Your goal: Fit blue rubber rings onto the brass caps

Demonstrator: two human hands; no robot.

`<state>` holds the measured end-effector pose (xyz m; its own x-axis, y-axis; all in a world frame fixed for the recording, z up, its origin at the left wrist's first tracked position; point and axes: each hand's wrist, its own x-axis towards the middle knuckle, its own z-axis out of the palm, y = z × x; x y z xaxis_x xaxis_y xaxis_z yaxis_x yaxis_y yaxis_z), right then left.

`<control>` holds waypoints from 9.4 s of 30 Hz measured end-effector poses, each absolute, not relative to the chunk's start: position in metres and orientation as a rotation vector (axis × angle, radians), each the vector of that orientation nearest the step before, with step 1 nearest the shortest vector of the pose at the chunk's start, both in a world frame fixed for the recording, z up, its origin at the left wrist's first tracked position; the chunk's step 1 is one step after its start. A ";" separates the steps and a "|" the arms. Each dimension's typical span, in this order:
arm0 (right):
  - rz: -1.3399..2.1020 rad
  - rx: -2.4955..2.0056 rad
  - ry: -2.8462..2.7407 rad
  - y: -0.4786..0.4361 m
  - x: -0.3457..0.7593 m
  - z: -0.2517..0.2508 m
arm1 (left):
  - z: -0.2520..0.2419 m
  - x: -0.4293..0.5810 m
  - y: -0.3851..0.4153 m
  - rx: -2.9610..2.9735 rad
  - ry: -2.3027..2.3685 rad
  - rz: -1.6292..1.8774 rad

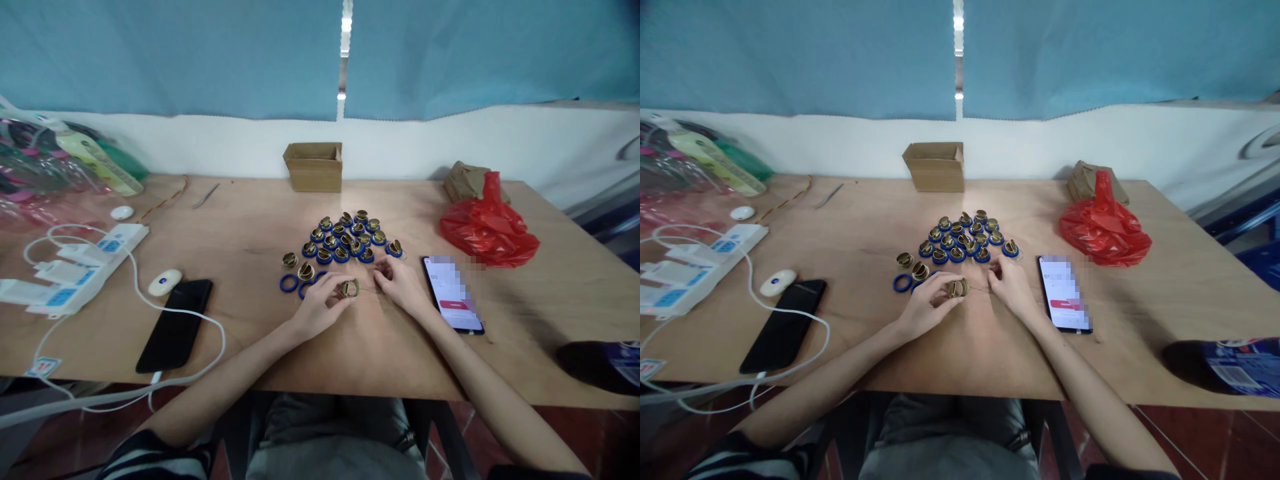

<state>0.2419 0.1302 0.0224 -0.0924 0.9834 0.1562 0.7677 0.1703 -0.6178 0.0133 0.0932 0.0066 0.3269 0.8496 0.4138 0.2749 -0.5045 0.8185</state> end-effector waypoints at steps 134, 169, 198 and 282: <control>0.410 -1.021 -1.990 0.095 0.191 0.021 | 0.016 0.006 0.103 1.547 0.761 1.178; 0.822 -1.164 -1.767 0.097 0.192 0.030 | 0.010 0.010 0.110 1.290 0.801 1.066; 0.881 -1.168 -1.660 0.102 0.197 0.032 | 0.015 0.012 0.102 1.230 0.735 1.007; 1.027 -1.059 -1.640 0.101 0.198 0.029 | 0.014 0.010 0.107 1.219 0.728 0.961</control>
